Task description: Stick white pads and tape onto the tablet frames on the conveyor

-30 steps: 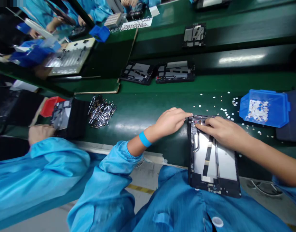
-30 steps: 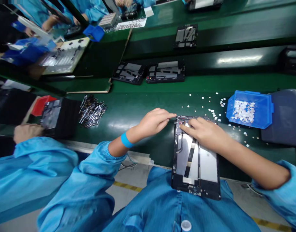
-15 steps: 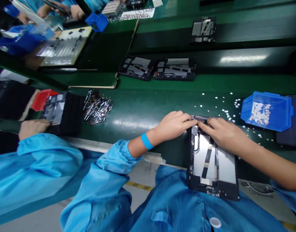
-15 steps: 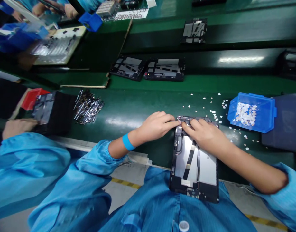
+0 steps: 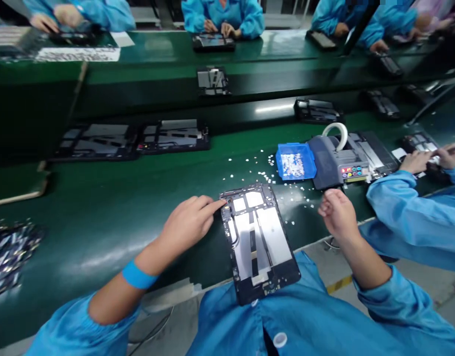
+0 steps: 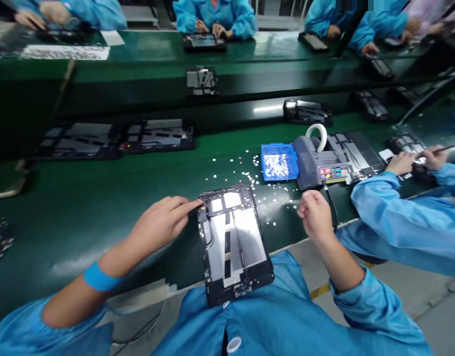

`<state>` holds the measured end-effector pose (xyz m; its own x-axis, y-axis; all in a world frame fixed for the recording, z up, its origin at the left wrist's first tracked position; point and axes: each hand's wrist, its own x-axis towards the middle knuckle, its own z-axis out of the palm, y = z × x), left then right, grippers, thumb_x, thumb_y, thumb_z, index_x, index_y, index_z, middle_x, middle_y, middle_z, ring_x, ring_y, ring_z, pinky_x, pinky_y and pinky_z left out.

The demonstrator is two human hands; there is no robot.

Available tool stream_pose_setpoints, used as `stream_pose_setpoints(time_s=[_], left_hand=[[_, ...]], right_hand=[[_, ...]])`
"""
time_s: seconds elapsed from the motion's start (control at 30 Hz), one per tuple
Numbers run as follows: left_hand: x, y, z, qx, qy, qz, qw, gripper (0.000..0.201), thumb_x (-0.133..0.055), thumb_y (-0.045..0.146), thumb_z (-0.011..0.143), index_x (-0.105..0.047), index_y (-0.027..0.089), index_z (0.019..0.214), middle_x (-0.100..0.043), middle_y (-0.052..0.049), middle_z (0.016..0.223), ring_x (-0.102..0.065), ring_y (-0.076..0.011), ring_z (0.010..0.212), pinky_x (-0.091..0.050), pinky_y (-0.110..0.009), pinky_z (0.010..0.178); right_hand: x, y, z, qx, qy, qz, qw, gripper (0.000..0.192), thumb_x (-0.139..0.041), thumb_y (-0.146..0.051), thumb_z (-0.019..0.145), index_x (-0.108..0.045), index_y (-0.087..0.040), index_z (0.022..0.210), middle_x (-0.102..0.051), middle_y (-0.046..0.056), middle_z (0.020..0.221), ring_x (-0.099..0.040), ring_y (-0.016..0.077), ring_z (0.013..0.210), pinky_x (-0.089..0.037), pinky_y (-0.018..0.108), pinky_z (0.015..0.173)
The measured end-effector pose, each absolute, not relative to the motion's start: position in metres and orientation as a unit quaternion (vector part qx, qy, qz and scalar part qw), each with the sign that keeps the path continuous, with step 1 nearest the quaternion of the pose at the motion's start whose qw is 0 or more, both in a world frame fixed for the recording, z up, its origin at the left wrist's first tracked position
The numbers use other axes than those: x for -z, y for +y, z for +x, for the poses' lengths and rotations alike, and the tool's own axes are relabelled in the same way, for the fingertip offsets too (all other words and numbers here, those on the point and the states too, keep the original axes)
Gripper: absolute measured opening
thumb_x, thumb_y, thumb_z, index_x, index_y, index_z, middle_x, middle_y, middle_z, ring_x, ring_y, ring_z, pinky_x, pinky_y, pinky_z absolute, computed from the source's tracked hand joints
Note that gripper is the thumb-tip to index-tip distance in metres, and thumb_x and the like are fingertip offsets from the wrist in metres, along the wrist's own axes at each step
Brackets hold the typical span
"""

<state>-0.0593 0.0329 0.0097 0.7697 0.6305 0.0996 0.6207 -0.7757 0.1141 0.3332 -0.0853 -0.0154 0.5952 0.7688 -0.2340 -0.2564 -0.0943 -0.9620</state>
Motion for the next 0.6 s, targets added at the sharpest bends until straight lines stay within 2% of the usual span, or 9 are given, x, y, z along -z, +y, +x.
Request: stream_pose_setpoints(time_s=[0.1, 0.2, 0.27, 0.4, 0.5, 0.6], left_hand=[[-0.012, 0.031, -0.057, -0.074, 0.347, 0.934, 0.044, 0.039, -0.043, 0.022, 0.102, -0.071, 0.021, 0.130, -0.074, -0.011, 0.111, -0.066, -0.0271, 0.092, -0.054, -0.041, 0.081], [-0.015, 0.030, -0.055, -0.077, 0.359, 0.929, 0.039, 0.039, -0.043, 0.026, 0.103, -0.070, 0.019, 0.129, -0.074, -0.012, 0.113, -0.068, -0.0285, 0.095, -0.055, -0.041, 0.082], [-0.016, 0.030, -0.055, -0.080, 0.370, 0.925, 0.039, 0.039, -0.042, 0.028, 0.103, -0.071, 0.020, 0.128, -0.074, -0.011, 0.112, -0.068, -0.0286, 0.097, -0.056, -0.041, 0.083], [-0.017, 0.033, -0.062, -0.097, 0.392, 0.914, 0.043, 0.038, -0.042, 0.029, 0.103, -0.072, 0.021, 0.125, -0.074, -0.011, 0.109, -0.069, -0.0281, 0.100, -0.057, -0.041, 0.087], [-0.021, 0.030, -0.067, -0.131, 0.416, 0.898, 0.065, 0.036, -0.043, 0.029, 0.103, -0.073, 0.020, 0.122, -0.074, -0.010, 0.106, -0.069, -0.0277, 0.101, -0.056, -0.042, 0.090], [-0.032, 0.019, -0.060, -0.192, 0.450, 0.862, 0.132, 0.031, -0.048, 0.030, 0.102, -0.075, 0.021, 0.116, -0.075, -0.008, 0.102, -0.069, -0.0246, 0.097, -0.056, -0.039, 0.087]], right_hand=[[0.031, -0.096, 0.372, -0.411, -0.106, -0.614, 0.666, 0.046, -0.088, -0.047, 0.068, -0.053, -0.021, 0.082, -0.049, -0.011, 0.061, -0.041, 0.0048, 0.046, -0.033, 0.016, 0.041], [0.038, -0.094, 0.391, -0.398, -0.078, -0.616, 0.675, 0.046, -0.086, -0.052, 0.071, -0.060, -0.019, 0.090, -0.058, -0.007, 0.068, -0.046, 0.0048, 0.046, -0.035, 0.016, 0.038], [0.038, -0.087, 0.397, -0.389, -0.059, -0.612, 0.686, 0.042, -0.086, -0.047, 0.071, -0.061, -0.018, 0.091, -0.062, -0.006, 0.070, -0.049, 0.0048, 0.047, -0.035, 0.015, 0.037], [0.029, -0.075, 0.403, -0.388, -0.046, -0.597, 0.701, 0.036, -0.087, -0.029, 0.066, -0.054, -0.020, 0.079, -0.054, -0.009, 0.061, -0.046, 0.0037, 0.046, -0.033, 0.012, 0.037], [0.012, -0.079, 0.398, -0.379, -0.051, -0.575, 0.723, 0.041, -0.085, -0.029, 0.066, -0.045, -0.021, 0.073, -0.045, -0.011, 0.057, -0.040, 0.0022, 0.045, -0.031, 0.011, 0.037], [-0.005, -0.090, 0.369, -0.413, -0.088, -0.558, 0.714, 0.040, -0.085, -0.033, 0.071, -0.047, -0.021, 0.075, -0.046, -0.011, 0.058, -0.039, 0.0024, 0.045, -0.032, 0.012, 0.038]])
